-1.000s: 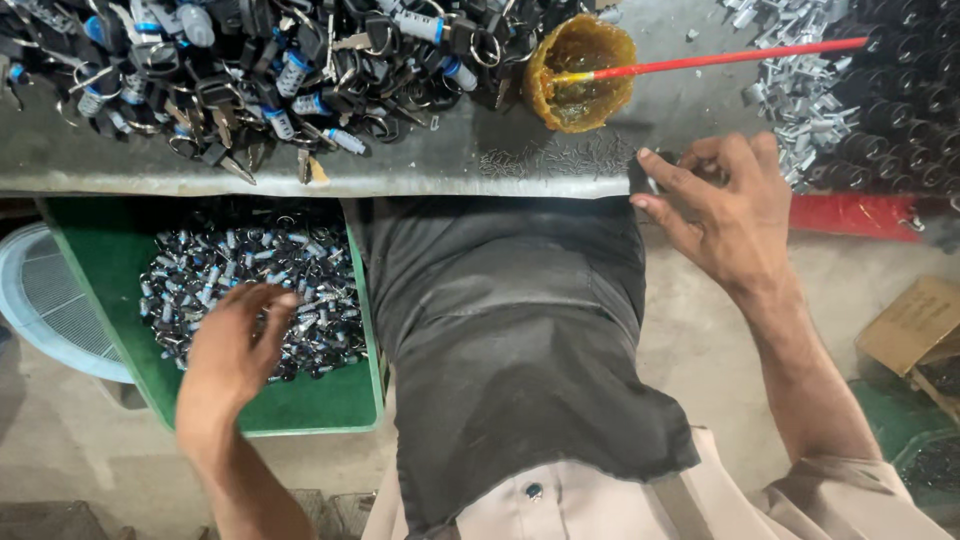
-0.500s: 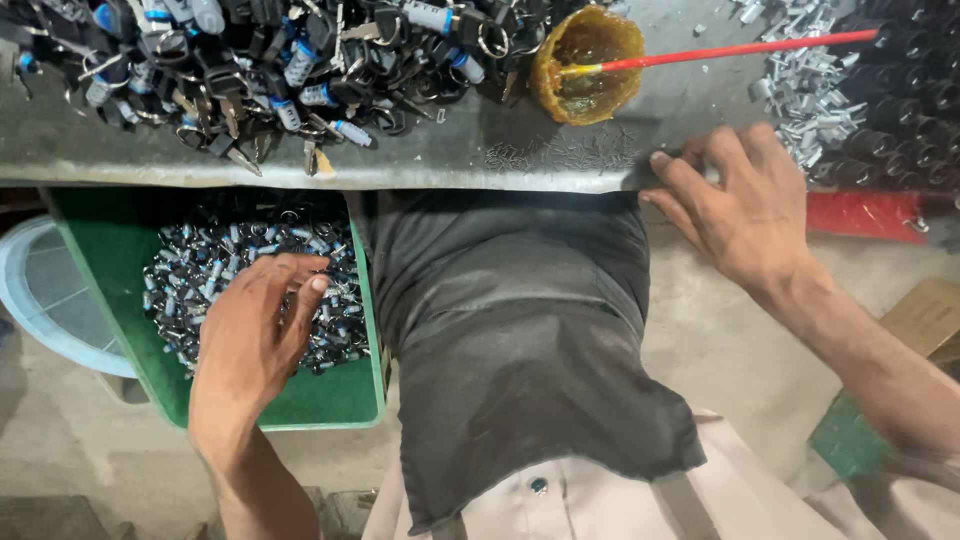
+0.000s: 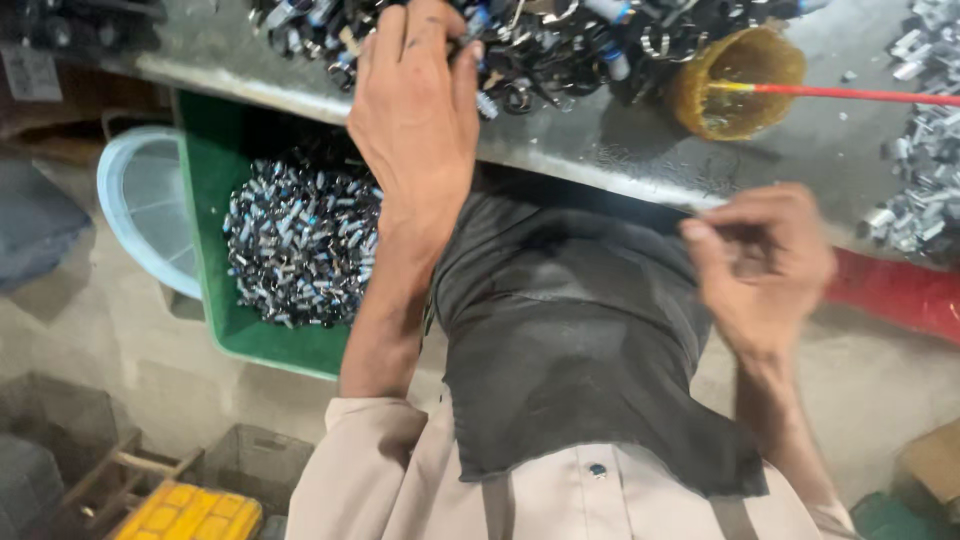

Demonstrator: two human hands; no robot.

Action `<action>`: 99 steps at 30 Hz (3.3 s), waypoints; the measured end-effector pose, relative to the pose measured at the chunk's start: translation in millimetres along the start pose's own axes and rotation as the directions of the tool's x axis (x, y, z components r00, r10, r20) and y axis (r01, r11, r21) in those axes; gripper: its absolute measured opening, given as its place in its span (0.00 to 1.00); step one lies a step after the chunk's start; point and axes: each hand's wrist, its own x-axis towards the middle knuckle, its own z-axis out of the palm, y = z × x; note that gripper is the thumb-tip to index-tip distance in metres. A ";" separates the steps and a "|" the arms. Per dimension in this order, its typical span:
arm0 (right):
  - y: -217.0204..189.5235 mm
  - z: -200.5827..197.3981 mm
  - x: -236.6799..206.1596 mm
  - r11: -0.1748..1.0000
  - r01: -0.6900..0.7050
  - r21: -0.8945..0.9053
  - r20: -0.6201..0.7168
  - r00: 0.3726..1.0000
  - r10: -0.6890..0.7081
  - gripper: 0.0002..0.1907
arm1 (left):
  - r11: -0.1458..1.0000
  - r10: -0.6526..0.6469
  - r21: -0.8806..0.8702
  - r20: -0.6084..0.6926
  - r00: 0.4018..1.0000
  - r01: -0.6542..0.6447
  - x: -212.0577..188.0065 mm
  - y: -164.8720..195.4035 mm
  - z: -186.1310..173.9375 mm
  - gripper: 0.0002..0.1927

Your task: The person picks small metal lock bodies from a green bin and fits key components into them by hand at a workbench, dipping a red-handled brush into a cup of yellow substance between assemblies. They place finished assemblies on the table and repeat the cycle with new parts.

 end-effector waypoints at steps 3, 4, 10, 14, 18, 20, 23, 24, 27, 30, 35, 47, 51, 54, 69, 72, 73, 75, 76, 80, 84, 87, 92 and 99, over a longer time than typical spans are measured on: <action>-4.0 25.0 -1.0 0.960 -0.085 0.267 0.013 0.996 0.084 0.08 | 1.000 -0.017 0.021 -0.045 0.999 0.018 0.6 -0.6 13.0 0.12; -5.2 31.1 -1.2 0.938 -0.099 0.331 0.020 0.995 0.098 0.09 | 1.000 0.008 0.011 -0.060 0.998 -0.008 -1.8 -2.8 13.5 0.11; -9.1 38.9 -0.2 0.906 -0.123 0.406 0.064 0.992 0.106 0.09 | 0.944 0.075 -0.301 -0.198 0.977 -0.134 -3.7 -11.8 11.8 0.07; -8.8 35.8 1.2 0.921 -0.103 0.375 0.077 0.994 0.080 0.07 | 0.613 -0.114 -0.787 -0.167 0.979 -0.063 9.8 -4.9 -4.3 0.13; -9.5 37.4 2.6 0.931 -0.024 0.365 0.036 0.999 0.012 0.07 | 0.037 -0.027 -0.963 0.267 0.963 0.267 -1.8 18.4 -31.1 0.21; -9.5 38.6 4.1 0.913 -0.007 0.409 0.001 1.000 0.007 0.08 | -0.003 0.039 -0.889 0.458 0.888 0.459 -28.0 40.8 -29.2 0.21; -8.1 38.4 6.2 0.866 -0.033 0.498 -0.002 0.999 0.039 0.09 | -0.323 0.098 -0.661 0.689 0.718 0.678 -62.8 58.0 -4.7 0.19; -7.5 37.9 6.3 0.868 -0.026 0.496 0.008 1.000 0.025 0.09 | -0.308 0.107 -0.632 0.720 0.686 0.711 -75.1 56.9 0.3 0.18; -6.5 37.8 5.6 0.874 -0.020 0.485 0.027 1.000 0.007 0.09 | -0.279 0.111 -0.578 0.774 0.624 0.767 -102.3 52.1 14.2 0.17; -7.4 43.0 4.6 0.868 -0.019 0.497 0.072 0.997 -0.020 0.10 | -0.299 0.045 -0.594 0.773 0.633 0.747 -113.3 46.9 18.0 0.18; -13.5 47.7 3.0 0.865 -0.062 0.498 0.103 0.995 0.012 0.10 | 0.006 0.008 -0.687 0.727 0.687 0.727 -109.2 48.5 10.1 0.16; -24.6 53.1 -0.2 0.853 -0.167 0.495 0.178 0.980 0.089 0.08 | -0.501 0.067 -0.547 0.748 0.660 0.670 -117.1 48.1 7.3 0.12; -27.4 53.7 -1.4 0.892 -0.153 0.425 0.163 0.982 0.090 0.08 | -0.338 0.028 -0.646 0.720 0.693 0.685 -122.5 48.0 9.0 0.13; -28.0 52.2 -2.4 0.899 -0.165 0.406 0.168 0.980 0.104 0.08 | -0.279 0.031 -0.662 0.718 0.695 0.696 -124.4 46.4 6.8 0.14; -6.0 47.8 -3.1 0.336 -0.306 0.891 0.328 0.945 -0.010 0.06 | -0.104 0.057 -0.671 0.732 0.678 0.734 -109.5 47.0 -17.1 0.13; 1.6 41.6 -5.4 0.037 -0.386 0.922 0.387 0.920 -0.058 0.08 | -0.076 0.035 -0.711 0.699 0.714 0.699 -108.3 56.8 -23.3 0.13; 2.9 41.5 -6.9 0.045 -0.388 0.921 0.390 0.919 -0.060 0.08 | -0.102 0.043 -0.737 0.668 0.743 0.668 -108.7 60.5 -23.4 0.11; 4.1 40.6 -10.4 0.075 -0.369 0.927 0.372 0.927 -0.041 0.08 | -0.123 0.039 -0.770 0.626 0.779 0.625 -109.5 66.8 -21.4 0.10; 3.3 40.6 -13.7 0.100 -0.349 0.932 0.353 0.935 -0.018 0.08 | -0.121 0.028 -0.778 0.619 0.785 0.617 -110.4 70.1 -19.8 0.10; 5.3 46.0 -18.4 0.223 -0.242 0.944 0.248 0.969 0.001 0.09 | -0.129 0.034 -0.772 0.624 0.781 0.623 -113.5 77.1 -17.5 0.11; 9.6 51.8 -20.2 0.384 -0.133 0.914 0.148 0.989 -0.009 0.09 | -0.140 0.042 -0.756 0.640 0.767 0.639 -115.5 79.6 -17.9 0.10; 11.2 54.1 -21.1 0.444 -0.097 0.891 0.116 0.993 -0.018 0.07 | -0.137 0.040 -0.758 0.640 0.768 0.638 -116.8 78.7 -16.9 0.10; 7.0 53.5 -23.3 0.562 -0.059 0.825 0.079 0.997 -0.011 0.06 | -0.168 0.028 -0.767 0.625 0.780 0.620 -120.0 77.2 -14.4 0.10; -3.9 50.2 -21.2 0.717 -0.031 0.696 0.057 0.998 -0.012 0.07 | -0.182 0.023 -0.776 0.610 0.792 0.604 -121.1 76.1 -11.9 0.10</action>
